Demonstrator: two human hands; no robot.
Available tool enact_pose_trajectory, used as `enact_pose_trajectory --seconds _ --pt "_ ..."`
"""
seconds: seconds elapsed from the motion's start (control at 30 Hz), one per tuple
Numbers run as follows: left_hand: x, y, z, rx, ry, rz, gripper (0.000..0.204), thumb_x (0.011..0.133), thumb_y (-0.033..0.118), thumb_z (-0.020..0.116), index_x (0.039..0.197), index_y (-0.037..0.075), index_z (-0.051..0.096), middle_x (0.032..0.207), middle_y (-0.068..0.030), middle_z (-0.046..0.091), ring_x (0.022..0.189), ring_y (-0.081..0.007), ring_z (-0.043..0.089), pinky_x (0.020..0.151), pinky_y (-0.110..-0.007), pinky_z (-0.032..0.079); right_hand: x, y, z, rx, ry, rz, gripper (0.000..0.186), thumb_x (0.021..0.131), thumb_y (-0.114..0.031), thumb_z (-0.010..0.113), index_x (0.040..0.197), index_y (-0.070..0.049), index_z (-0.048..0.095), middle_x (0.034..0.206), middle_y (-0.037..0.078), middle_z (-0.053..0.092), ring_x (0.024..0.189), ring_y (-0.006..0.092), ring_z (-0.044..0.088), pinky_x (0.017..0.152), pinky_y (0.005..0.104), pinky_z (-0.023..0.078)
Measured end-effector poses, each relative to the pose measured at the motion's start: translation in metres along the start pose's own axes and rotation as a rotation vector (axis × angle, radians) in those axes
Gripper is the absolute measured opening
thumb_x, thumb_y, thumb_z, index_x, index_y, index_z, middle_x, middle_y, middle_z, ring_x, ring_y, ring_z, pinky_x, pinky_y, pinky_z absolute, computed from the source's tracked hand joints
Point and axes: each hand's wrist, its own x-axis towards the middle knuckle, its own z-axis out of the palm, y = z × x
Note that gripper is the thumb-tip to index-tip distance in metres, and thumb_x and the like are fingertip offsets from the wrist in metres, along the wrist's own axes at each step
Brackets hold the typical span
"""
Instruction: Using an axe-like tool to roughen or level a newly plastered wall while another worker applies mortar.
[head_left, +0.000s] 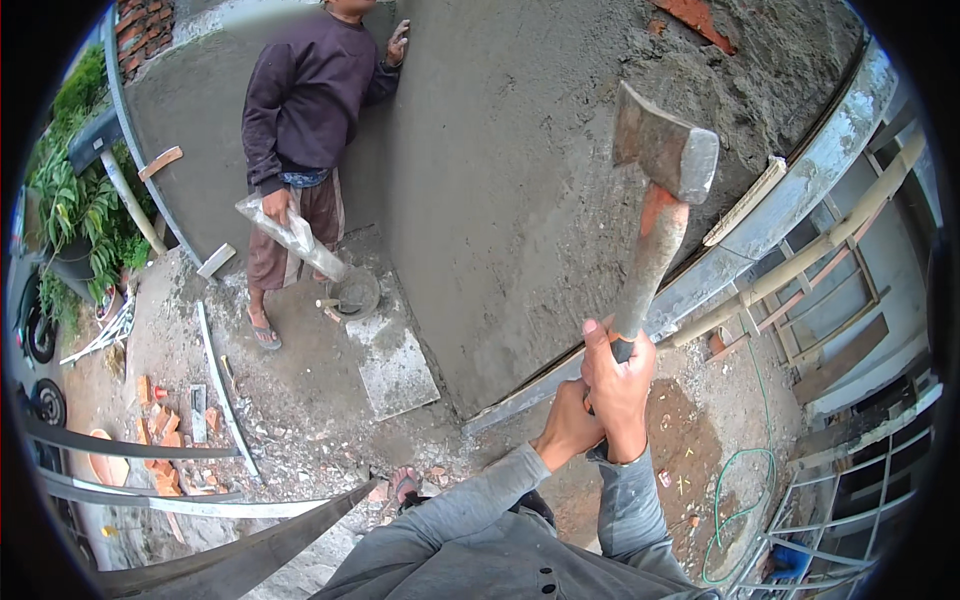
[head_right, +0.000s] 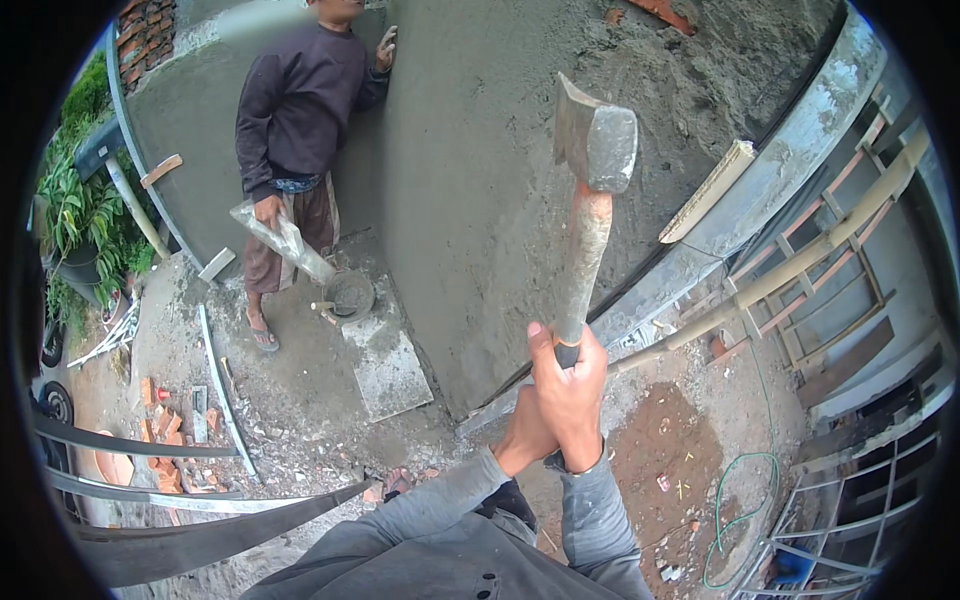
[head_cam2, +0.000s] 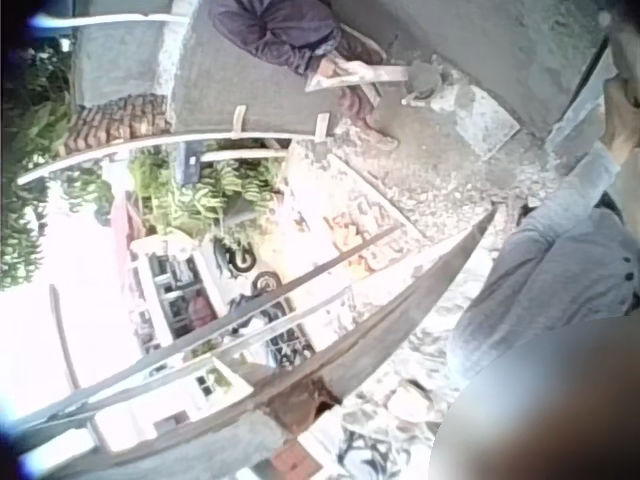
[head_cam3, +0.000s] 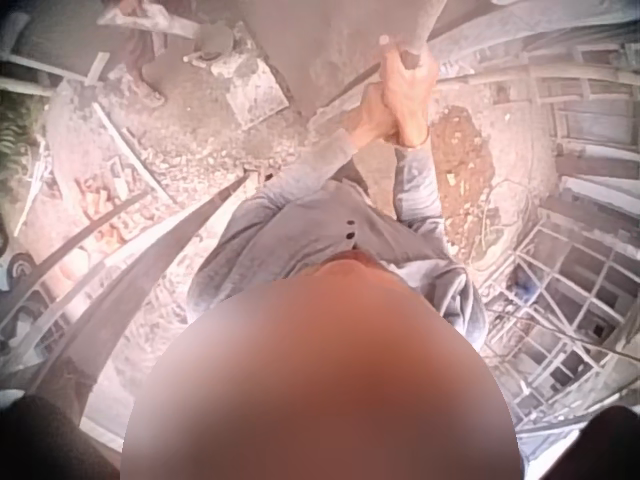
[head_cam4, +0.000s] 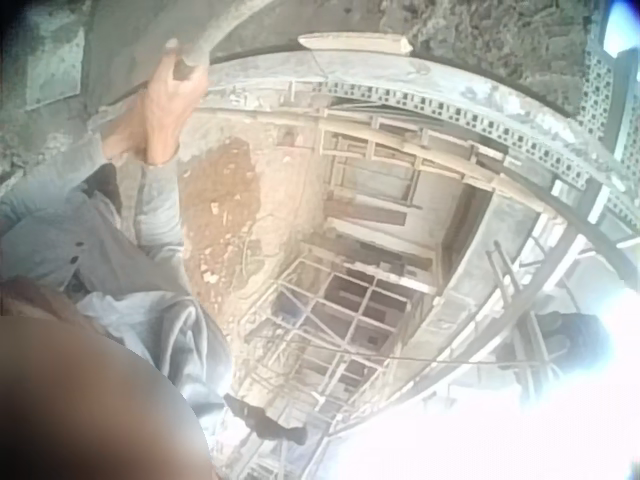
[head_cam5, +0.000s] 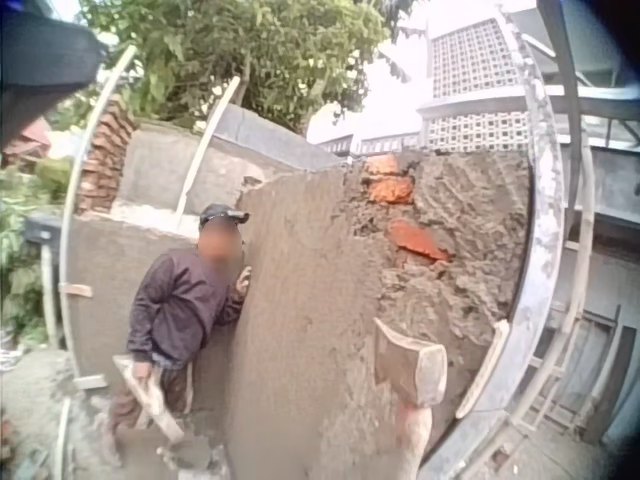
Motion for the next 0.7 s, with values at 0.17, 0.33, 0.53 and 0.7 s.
enact_pose_trajectory --seconds 0.17,0.33,0.53,0.7 --pt "0.04 0.009 -0.002 -0.037 0.069 0.291 0.025 0.074 0.018 0.071 0.076 -0.006 0.063 0.071 -0.0195 0.067 0.069 -0.024 0.069 0.055 -0.037 0.047 0.024 -0.002 0.004 -0.077 0.07 -0.37 0.028 0.093 -0.013 0.061 0.07 -0.006 0.047 0.054 -0.005 0.041 0.047 0.0042 0.037 0.042 0.0245 0.029" --pt "-0.025 -0.033 0.016 -0.286 0.157 -0.271 0.024 0.08 0.019 0.071 0.08 -0.004 0.065 0.075 -0.0086 0.069 0.07 -0.0099 0.06 0.057 -0.033 0.045 0.02 0.07 0.019 -0.369 -0.173 0.054 0.026 0.086 -0.02 0.062 0.078 0.003 0.052 0.059 0.012 0.046 0.056 0.0196 0.045 0.055 0.0373 0.04" --pt "-0.088 -0.084 0.012 -0.235 0.217 -0.466 0.029 0.082 0.02 0.069 0.087 -0.008 0.064 0.081 -0.0142 0.07 0.08 -0.0181 0.066 0.064 -0.035 0.047 -0.033 0.135 0.035 -0.322 -0.404 0.267 0.025 0.084 -0.02 0.063 0.08 0.002 0.053 0.059 0.011 0.048 0.057 0.0203 0.049 0.056 0.0384 0.041" --pt "-0.087 -0.072 -0.004 -0.214 0.106 -0.556 0.028 0.083 0.021 0.068 0.095 -0.004 0.063 0.09 -0.0121 0.07 0.087 -0.0164 0.065 0.068 -0.034 0.048 -0.034 0.128 0.041 -0.073 -0.368 0.512 0.022 0.085 -0.018 0.063 0.077 -0.003 0.05 0.058 0.001 0.048 0.054 0.0101 0.046 0.05 0.032 0.038"
